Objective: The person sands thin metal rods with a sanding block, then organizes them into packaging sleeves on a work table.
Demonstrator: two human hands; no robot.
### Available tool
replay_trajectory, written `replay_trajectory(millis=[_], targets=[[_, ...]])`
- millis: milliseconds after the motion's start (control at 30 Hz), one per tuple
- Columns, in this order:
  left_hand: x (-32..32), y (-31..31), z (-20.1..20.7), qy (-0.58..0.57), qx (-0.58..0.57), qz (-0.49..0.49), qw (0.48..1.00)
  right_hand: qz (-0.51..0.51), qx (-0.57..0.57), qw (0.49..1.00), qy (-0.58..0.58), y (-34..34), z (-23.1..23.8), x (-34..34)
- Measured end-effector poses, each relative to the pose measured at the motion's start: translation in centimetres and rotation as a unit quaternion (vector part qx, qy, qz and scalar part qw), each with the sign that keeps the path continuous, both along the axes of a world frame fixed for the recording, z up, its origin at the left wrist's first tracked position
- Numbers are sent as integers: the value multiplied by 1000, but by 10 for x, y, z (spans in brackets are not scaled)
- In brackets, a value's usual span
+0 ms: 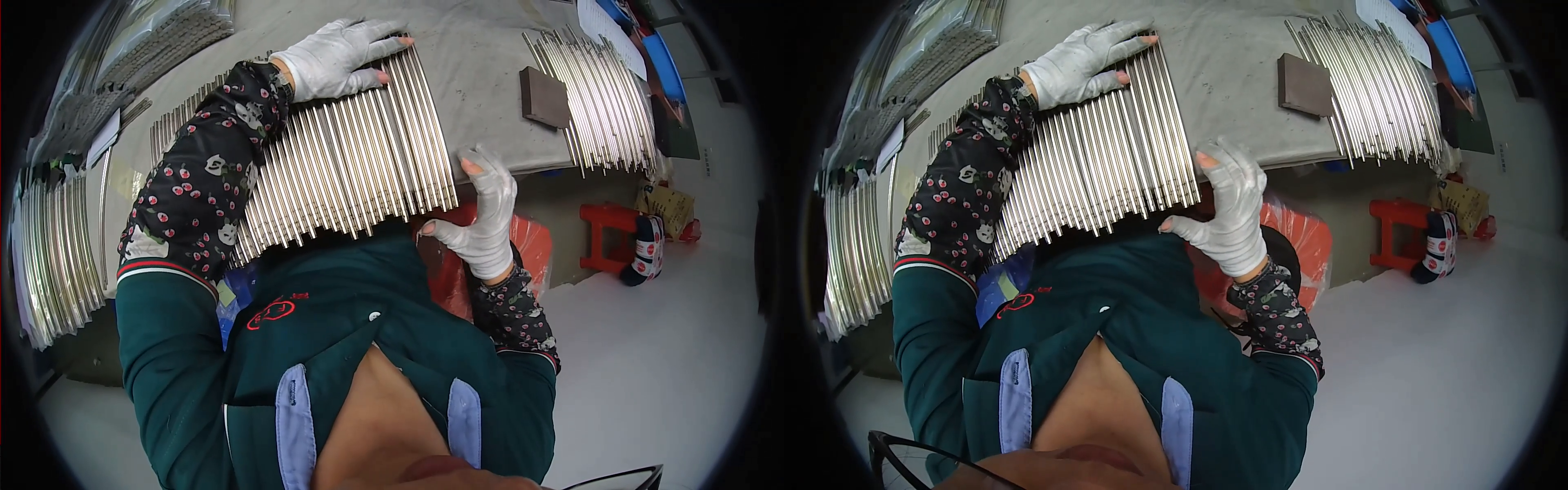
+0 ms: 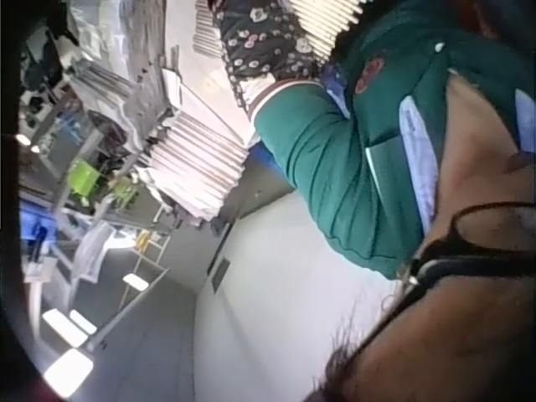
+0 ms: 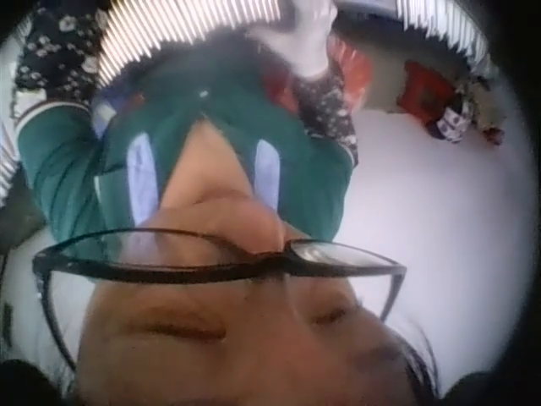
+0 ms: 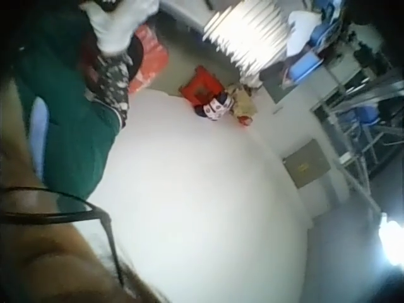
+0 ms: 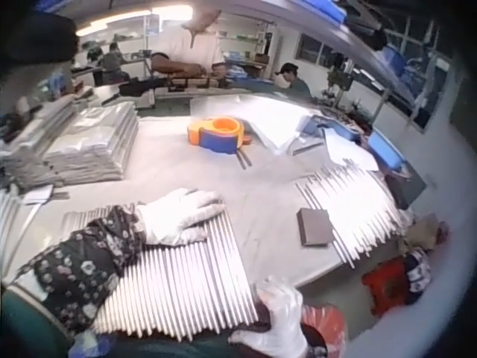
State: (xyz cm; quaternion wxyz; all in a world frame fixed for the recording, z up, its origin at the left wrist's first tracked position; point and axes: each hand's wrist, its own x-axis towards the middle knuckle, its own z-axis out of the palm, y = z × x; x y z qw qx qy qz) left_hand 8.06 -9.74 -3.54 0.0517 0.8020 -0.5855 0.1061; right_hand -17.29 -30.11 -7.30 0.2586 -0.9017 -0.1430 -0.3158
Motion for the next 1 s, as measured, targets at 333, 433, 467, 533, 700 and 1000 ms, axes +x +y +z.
replay_trajectory(millis=[333,433,467,533,700,1000], targets=[[-4,-6,1,0,35,56,998,-23,-67,997,-23,-17,3,-2],[-4,-9,0,-12,38,62,997,-31,-67,997,-30,-16,2,2],[-3,-9,0,-13,38,61,997,-34,-67,997,-35,-17,1,3],[-4,-11,1,-3,40,61,997,-37,-66,996,-37,-17,-1,3],[-3,-14,-2,-3,35,67,997,-39,-73,996,-38,-18,0,4],[-4,-29,-2,-4,34,79,996,-35,-39,995,-87,-6,18,-15]])
